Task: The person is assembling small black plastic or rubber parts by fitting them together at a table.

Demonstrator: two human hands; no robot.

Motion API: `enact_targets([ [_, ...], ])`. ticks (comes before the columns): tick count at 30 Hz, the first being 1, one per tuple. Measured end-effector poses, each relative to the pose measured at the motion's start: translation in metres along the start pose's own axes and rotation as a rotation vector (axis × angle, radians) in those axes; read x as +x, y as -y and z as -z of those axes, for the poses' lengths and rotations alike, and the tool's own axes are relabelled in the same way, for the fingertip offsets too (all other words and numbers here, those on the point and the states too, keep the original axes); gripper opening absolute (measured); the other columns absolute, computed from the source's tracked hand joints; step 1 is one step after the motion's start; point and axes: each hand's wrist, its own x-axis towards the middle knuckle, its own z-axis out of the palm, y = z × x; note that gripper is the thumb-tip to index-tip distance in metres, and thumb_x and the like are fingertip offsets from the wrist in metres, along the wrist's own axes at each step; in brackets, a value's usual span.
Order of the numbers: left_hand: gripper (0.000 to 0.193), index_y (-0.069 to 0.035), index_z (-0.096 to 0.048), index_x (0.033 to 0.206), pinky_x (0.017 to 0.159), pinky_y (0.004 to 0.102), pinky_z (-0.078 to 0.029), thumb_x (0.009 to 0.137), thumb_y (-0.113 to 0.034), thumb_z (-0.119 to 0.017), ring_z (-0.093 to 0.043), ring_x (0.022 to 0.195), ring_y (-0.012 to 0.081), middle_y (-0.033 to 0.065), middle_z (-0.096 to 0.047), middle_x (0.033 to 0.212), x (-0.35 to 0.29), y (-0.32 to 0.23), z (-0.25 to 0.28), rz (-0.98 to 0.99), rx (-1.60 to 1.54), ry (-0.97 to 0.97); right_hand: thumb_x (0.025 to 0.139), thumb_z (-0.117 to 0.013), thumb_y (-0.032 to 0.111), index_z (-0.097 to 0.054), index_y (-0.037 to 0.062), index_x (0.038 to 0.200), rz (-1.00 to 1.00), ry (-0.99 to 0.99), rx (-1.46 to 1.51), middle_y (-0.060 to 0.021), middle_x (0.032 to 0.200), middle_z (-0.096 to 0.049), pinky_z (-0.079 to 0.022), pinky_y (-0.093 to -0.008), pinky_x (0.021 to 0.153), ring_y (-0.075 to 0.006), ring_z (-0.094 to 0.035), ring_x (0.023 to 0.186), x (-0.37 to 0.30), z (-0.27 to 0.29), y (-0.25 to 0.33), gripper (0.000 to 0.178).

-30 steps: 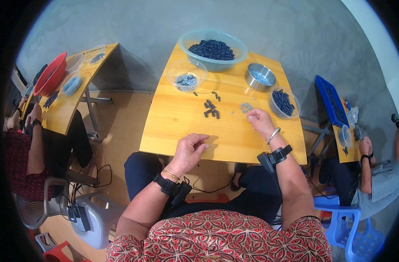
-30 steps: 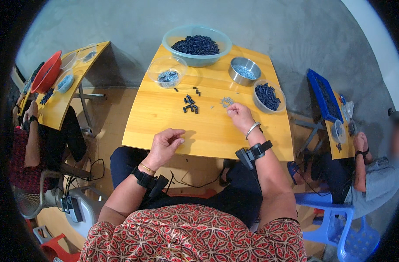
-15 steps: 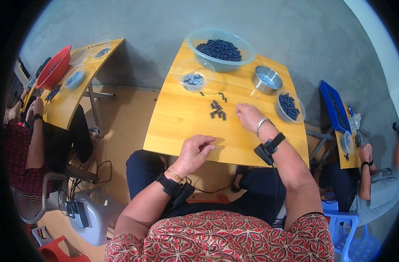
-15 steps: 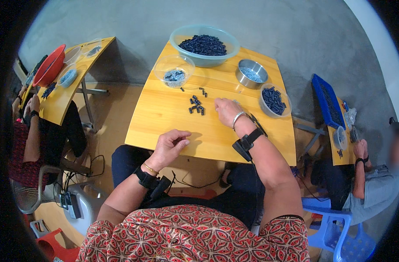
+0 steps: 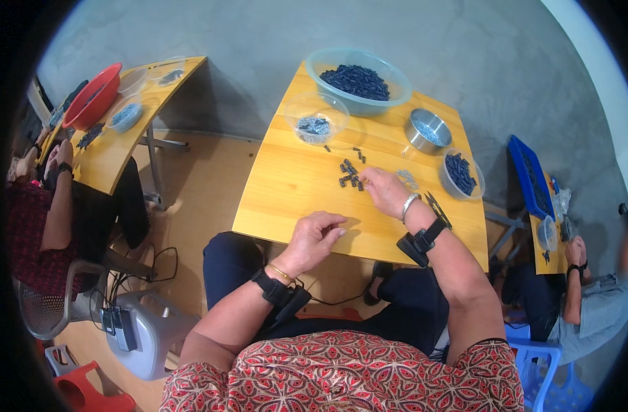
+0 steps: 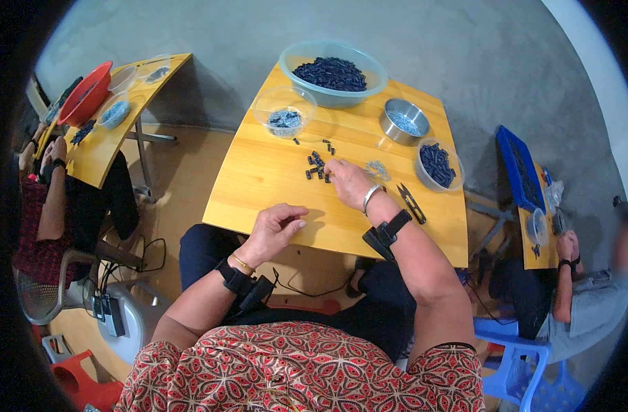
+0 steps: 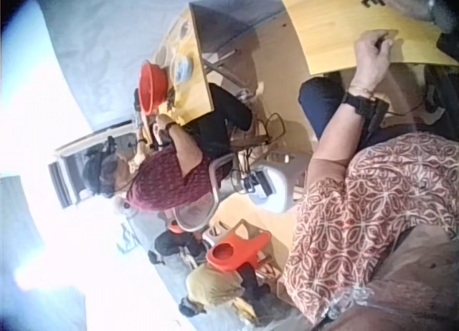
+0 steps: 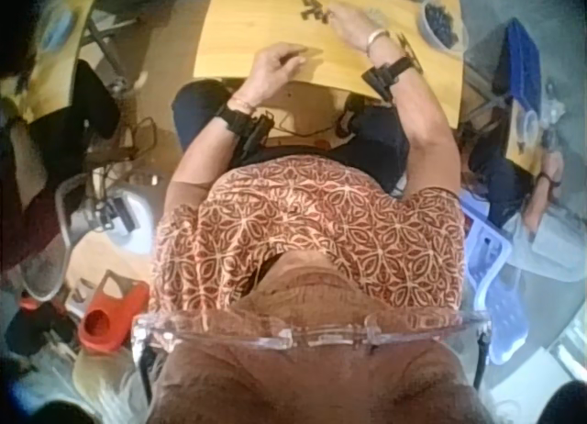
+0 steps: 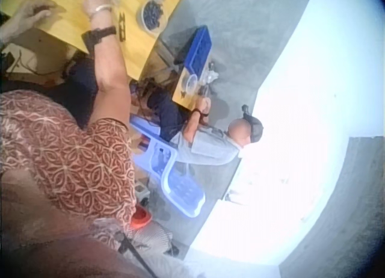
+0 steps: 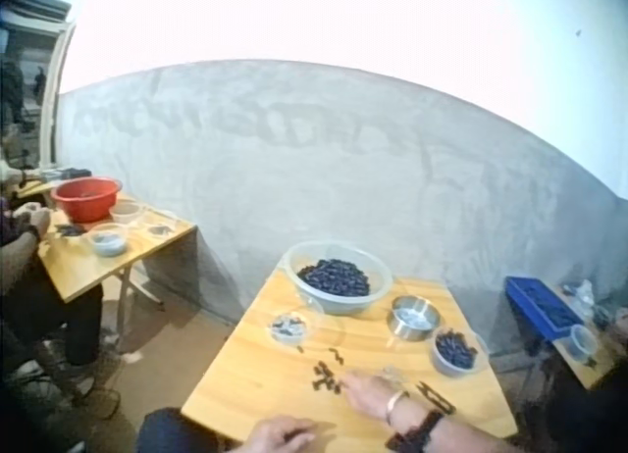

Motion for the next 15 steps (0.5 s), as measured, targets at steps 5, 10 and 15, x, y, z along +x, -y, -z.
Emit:
enact_targets([
  [5, 0.018, -0.001, -0.062, 0.093, 0.060, 0.0285, -0.044, 0.076, -0.005, -0.062, -0.053, 0.064, 0.0189, 0.0099, -0.057, 0.073, 0.000, 0.000, 0.000, 0.004, 0.001, -0.006, 0.076, -0.050, 0.000, -0.050, 0.0052, 0.089, 0.057, 0.060, 0.020, -0.0190, 0.086, -0.056, -0.045, -0.0404, 0.072, -0.0371, -0.054, 0.082, 0.003, -0.002, 0.000, 0.014],
  [10, 0.019, 0.000, -0.061, 0.094, 0.062, 0.0290, -0.045, 0.076, -0.005, -0.062, -0.056, 0.068, 0.0203, 0.0118, -0.057, 0.074, 0.000, -0.004, 0.000, 0.026, -0.005, -0.030, 0.075, -0.049, -0.001, -0.050, 0.0015, 0.089, 0.016, 0.153, -0.083, -0.0206, 0.086, -0.055, -0.046, -0.0409, 0.071, -0.0377, -0.054, 0.082, -0.003, -0.003, 0.009, 0.014],
  [15, 0.021, 0.000, -0.060, 0.095, 0.062, 0.0275, -0.046, 0.075, -0.004, -0.063, -0.056, 0.067, 0.0192, 0.0108, -0.056, 0.072, -0.001, 0.000, -0.009, -0.031, 0.119, -0.112, 0.073, -0.049, -0.001, -0.049, 0.0008, 0.087, 0.058, 0.135, -0.075, -0.0193, 0.085, -0.054, -0.046, -0.0413, 0.071, -0.0375, -0.054, 0.081, -0.030, -0.017, 0.034, 0.013],
])
